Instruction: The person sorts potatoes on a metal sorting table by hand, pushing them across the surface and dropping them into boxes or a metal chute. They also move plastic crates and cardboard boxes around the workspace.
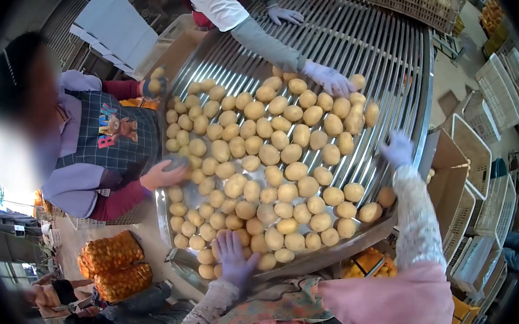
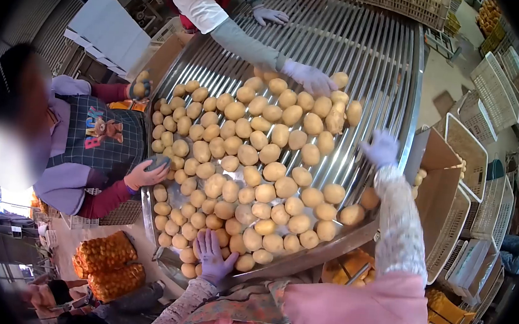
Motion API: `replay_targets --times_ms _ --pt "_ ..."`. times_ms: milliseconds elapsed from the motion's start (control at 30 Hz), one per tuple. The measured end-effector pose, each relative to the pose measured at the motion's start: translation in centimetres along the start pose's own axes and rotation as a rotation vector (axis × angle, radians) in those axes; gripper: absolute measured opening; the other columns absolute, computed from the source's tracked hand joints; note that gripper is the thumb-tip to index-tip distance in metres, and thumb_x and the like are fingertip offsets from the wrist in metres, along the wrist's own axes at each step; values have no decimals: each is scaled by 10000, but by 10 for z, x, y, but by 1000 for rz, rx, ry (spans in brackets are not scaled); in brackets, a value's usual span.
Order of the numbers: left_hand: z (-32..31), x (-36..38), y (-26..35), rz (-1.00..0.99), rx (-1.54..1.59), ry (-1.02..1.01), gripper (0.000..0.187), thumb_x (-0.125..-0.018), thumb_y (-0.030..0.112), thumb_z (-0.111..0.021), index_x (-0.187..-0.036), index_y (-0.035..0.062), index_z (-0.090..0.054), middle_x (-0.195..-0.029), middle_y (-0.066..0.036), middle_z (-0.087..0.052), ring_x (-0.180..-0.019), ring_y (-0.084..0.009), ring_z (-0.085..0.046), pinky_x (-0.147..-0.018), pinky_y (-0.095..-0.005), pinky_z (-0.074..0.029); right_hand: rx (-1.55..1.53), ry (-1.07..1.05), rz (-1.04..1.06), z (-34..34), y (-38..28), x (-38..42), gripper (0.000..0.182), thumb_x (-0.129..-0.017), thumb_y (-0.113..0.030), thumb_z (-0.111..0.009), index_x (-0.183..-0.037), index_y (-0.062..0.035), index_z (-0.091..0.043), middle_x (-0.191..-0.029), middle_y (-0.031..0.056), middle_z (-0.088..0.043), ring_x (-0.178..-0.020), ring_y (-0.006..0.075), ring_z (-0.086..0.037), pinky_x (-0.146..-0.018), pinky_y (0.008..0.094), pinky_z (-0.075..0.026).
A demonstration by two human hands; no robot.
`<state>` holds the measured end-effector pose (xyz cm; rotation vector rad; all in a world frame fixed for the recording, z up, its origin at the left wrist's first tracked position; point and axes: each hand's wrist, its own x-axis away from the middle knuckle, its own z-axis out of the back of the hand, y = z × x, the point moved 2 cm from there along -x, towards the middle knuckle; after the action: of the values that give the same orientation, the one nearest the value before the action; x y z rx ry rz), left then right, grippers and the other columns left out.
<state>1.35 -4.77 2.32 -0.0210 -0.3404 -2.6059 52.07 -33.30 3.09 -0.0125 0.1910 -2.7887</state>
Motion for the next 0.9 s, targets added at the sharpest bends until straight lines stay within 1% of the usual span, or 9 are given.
replay_targets --times_ms 133,267,333,367,533,567,633,733,900 --pt "5 -8 -1 -7 12 -17 1037 -762 550 -752 -1501 -53 -345 -1547 -276 -364 -1455 -496 -266 -1202 -630 -138 -279 -407 62 4 -71 76 619 -840 -598 -659 -1222 -111 -685 -1128 152 -683 -1102 355 -644 -972 491 -488" --pt "5 -2 -2 -64 34 56 1013 -771 550 -741 -1495 -48 -360 -1537 -266 -379 -1447 -490 -279 -1198 -626 -143 -501 131 43 22 -103 5 629 -891 -506 -671 -1385 -128 -578 -1269 210 -636 -1140 369 -655 -984 461 -506" --pt "10 -7 2 -22 99 65 943 -762 521 -745 -1447 -45 -426 -1480 -255 -443 -1440 -485 -310 -1202 -636 -140 -462 -266 -202 -5 -113 -51 894 -832 -543 -711 -1558 -160 -356 -1367 239 -574 -1257 422 -579 -1040 476 -479" --pt "3 -3 0 -26 71 84 930 -764 494 -744 -1446 -47 -416 -1485 -248 -431 -1458 -480 -283 -1214 -617 -134 -353 -112 -150 -44 -111 -72 955 -809 -551 -722 -1580 -168 -308 -1405 239 -553 -1283 433 -559 -1047 481 -480" --pt "12 -6 6 -41 98 11 985 -827 508 -717 -1531 -49 -312 -1565 -269 -344 -1494 -491 -212 -1215 -607 -117 -656 -174 -187 -22 -111 -37 809 -796 -351 -717 -1528 -209 -403 -1389 237 -571 -1249 347 -610 -1050 437 -494" --pt "18 -5 9 -59 106 35 948 -816 467 -717 -1510 -54 -333 -1555 -273 -349 -1484 -498 -225 -1214 -610 -134 -1271 -360 -308 -6 -109 -8 802 -807 -250 -702 -1543 -184 -392 -1399 217 -559 -1316 318 -556 -1102 401 -438" --pt "14 -1 -1 -79 118 50 912 -806 426 -718 -1489 -58 -354 -1544 -278 -353 -1473 -504 -239 -1213 -612 -151 -1592 119 -140 -4 -98 46 823 -831 -138 -667 -1579 -147 -325 -1411 173 -528 -1276 251 -544 -1050 325 -455" --pt "-4 12 -42 -341 -39 97 912 -828 427 -691 -1502 -69 -331 -1543 -300 -355 -1458 -525 -268 -1207 -622 -167 -2517 -128 -245 24 -63 167 715 -908 -156 -628 -1561 -188 -339 -1278 160 -598 -1147 371 -631 -952 556 -547" --pt "14 -13 -59 -525 -128 -7 876 -886 445 -634 -1509 -84 -319 -1560 -335 -325 -1459 -510 -294 -1212 -615 -178 -2068 -393 -576 42 -6 367 698 -917 -182 -675 -1539 -133 -363 -1282 145 -599 -1098 317 -657 -893 454 -580"
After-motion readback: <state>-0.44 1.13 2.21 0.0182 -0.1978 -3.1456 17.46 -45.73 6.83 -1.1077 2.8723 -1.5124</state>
